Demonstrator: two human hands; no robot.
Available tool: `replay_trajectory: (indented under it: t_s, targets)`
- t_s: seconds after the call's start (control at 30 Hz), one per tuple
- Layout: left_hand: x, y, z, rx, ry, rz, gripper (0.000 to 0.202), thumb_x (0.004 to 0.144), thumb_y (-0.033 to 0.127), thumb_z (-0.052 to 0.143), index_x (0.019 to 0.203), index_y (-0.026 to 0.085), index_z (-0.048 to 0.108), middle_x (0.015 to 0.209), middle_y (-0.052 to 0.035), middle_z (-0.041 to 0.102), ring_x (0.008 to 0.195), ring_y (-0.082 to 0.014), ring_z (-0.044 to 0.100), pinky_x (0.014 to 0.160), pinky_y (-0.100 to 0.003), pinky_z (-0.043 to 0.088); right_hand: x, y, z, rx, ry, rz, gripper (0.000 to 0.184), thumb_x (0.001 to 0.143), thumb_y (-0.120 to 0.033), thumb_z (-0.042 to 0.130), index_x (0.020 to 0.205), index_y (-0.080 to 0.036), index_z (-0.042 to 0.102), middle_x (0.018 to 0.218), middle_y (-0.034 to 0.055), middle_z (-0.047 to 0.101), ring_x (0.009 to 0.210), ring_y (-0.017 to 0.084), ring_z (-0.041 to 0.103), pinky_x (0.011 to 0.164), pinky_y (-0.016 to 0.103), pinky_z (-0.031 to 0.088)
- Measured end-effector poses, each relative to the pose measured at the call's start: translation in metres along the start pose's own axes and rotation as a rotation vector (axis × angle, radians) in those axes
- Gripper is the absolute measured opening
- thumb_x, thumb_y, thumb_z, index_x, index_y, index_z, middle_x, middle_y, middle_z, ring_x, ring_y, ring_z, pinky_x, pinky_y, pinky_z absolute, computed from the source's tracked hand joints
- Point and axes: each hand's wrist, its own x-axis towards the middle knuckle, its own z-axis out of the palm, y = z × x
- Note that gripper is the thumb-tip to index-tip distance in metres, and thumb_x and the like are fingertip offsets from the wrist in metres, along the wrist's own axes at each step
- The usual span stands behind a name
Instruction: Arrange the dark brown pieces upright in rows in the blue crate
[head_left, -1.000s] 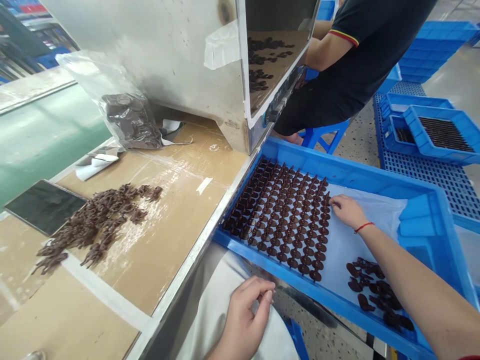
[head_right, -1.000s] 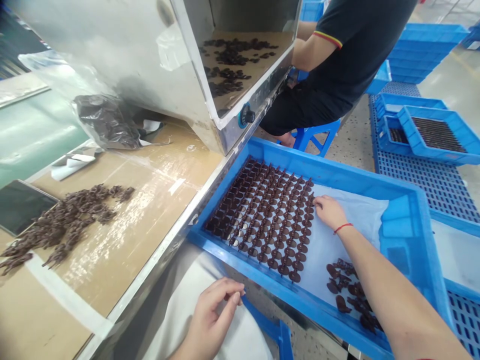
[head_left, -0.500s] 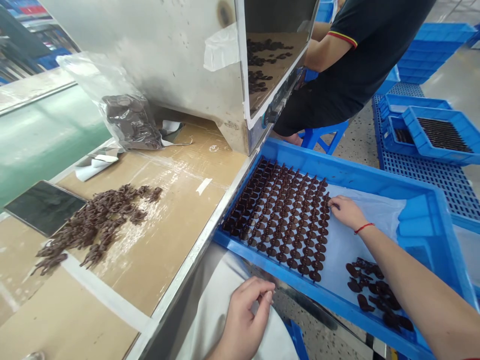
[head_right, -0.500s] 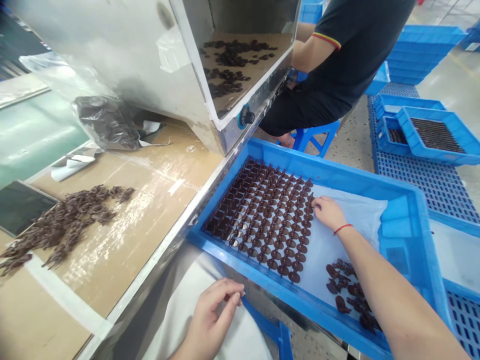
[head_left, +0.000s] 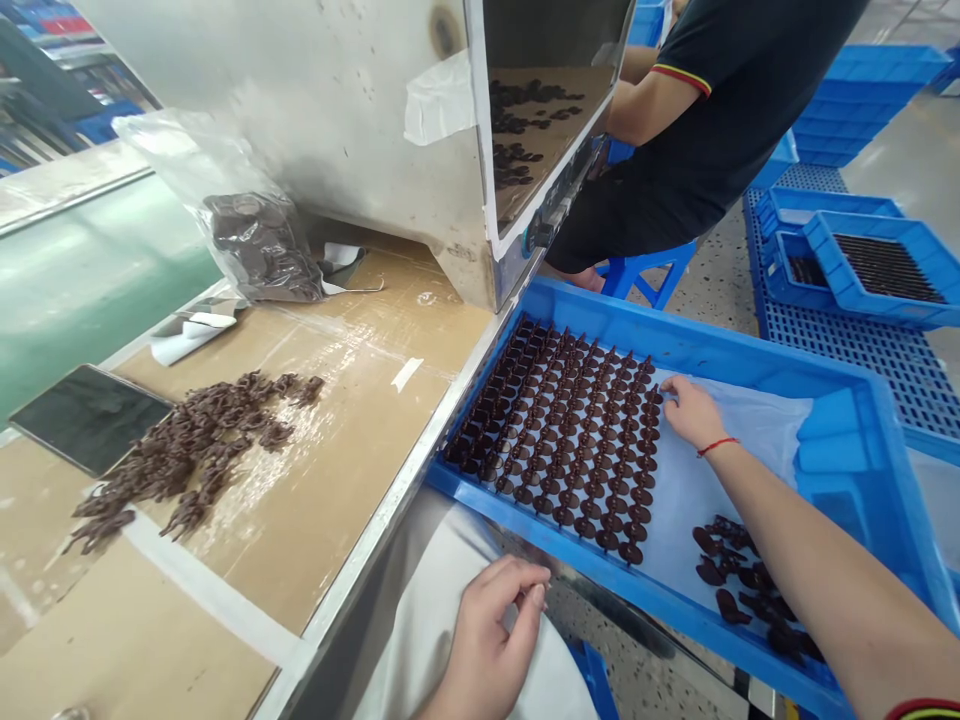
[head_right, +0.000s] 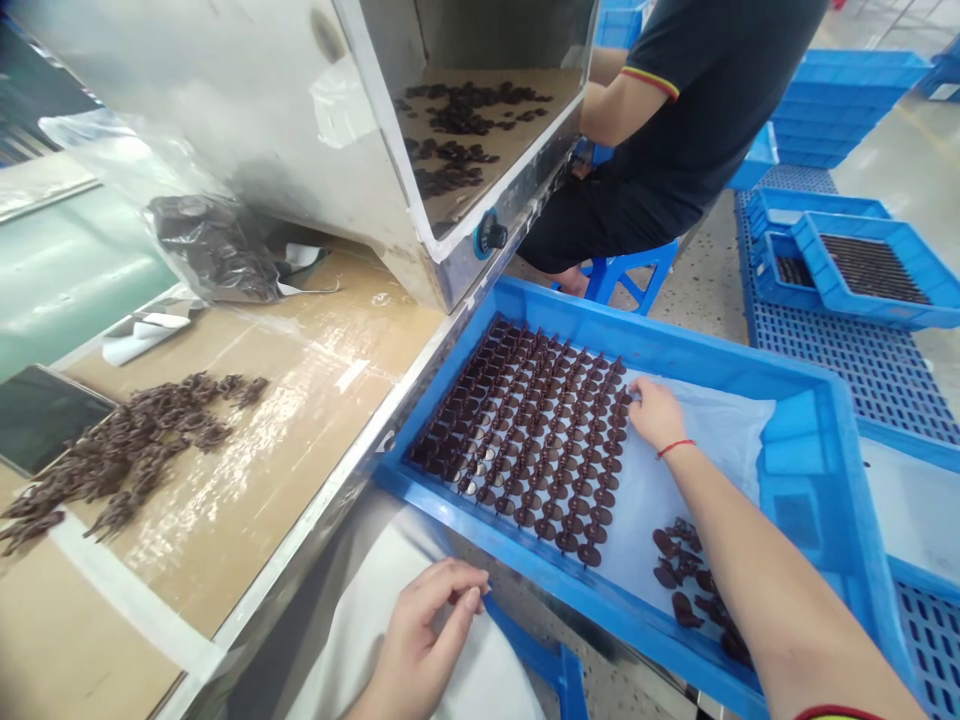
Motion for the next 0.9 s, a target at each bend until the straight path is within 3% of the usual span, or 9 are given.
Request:
replay_trajectory:
  t_s: [0.43, 0.63, 0.7, 0.8, 0.9]
  targets:
    - [-0.001, -0.002, 0.001, -0.003, 0.015, 0.01, 0.016, 0.096, 0.018, 0.053, 0.094, 0.018, 0.069, 0.078, -0.0031, 0.067, 0.072, -0.0159, 0.061, 0.07, -0.025, 0.047, -0.002, -0.01, -0.001, 0.095, 0.039, 0.023, 0.02, 0.099, -0.031, 0.061, 0.11, -0.015, 0.062, 0.107, 0.0067, 0.063, 0.099, 0.021, 0.062, 0.09, 0.041, 0.051]
    - [0.0, -0.004, -0.001, -0.02, 0.009, -0.006, 0.017, 0.096, 0.017, 0.053, 0.097, 0.02, 0.069, 0.079, -0.0022, 0.067, 0.073, -0.0153, 0.063, 0.069, -0.023, 0.049, -0.023, 0.029, -0.037, 0.073, 0.089, 0.085, 0.023, 0.101, -0.031, 0.057, 0.117, -0.014, 0.059, 0.109, 0.0074, 0.062, 0.099, 0.021, 0.061, 0.09, 0.041, 0.051]
    - [0.0, -0.006, -0.001, -0.043, 0.016, 0.003, 0.018, 0.096, 0.015, 0.053, 0.098, 0.021, 0.069, 0.08, -0.0012, 0.068, 0.072, -0.014, 0.064, 0.068, -0.022, 0.05, -0.042, 0.047, -0.053, 0.061, -0.006, 0.079, 0.022, 0.101, -0.031, 0.057, 0.114, -0.013, 0.06, 0.103, 0.0059, 0.064, 0.091, 0.019, 0.063, 0.085, 0.038, 0.053]
    - [0.001, -0.009, 0.0, -0.067, 0.011, -0.031, 0.017, 0.095, 0.015, 0.053, 0.097, 0.02, 0.068, 0.077, 0.0009, 0.069, 0.061, -0.0112, 0.064, 0.061, -0.019, 0.05, -0.082, 0.062, -0.067, 0.05, -0.261, 0.0, 0.016, 0.098, -0.029, 0.062, 0.102, -0.013, 0.064, 0.087, 0.0017, 0.064, 0.077, 0.016, 0.063, 0.076, 0.033, 0.053]
    - [0.001, -0.008, 0.0, 0.006, -0.018, -0.031, 0.025, 0.096, 0.021, 0.053, 0.074, 0.018, 0.064, 0.06, 0.0029, 0.063, 0.052, -0.0108, 0.059, 0.054, -0.019, 0.044, -0.122, 0.059, -0.066, 0.023, -0.445, -0.083, 0.012, 0.094, -0.027, 0.066, 0.095, -0.014, 0.065, 0.081, -0.0001, 0.064, 0.071, 0.014, 0.061, 0.07, 0.029, 0.05]
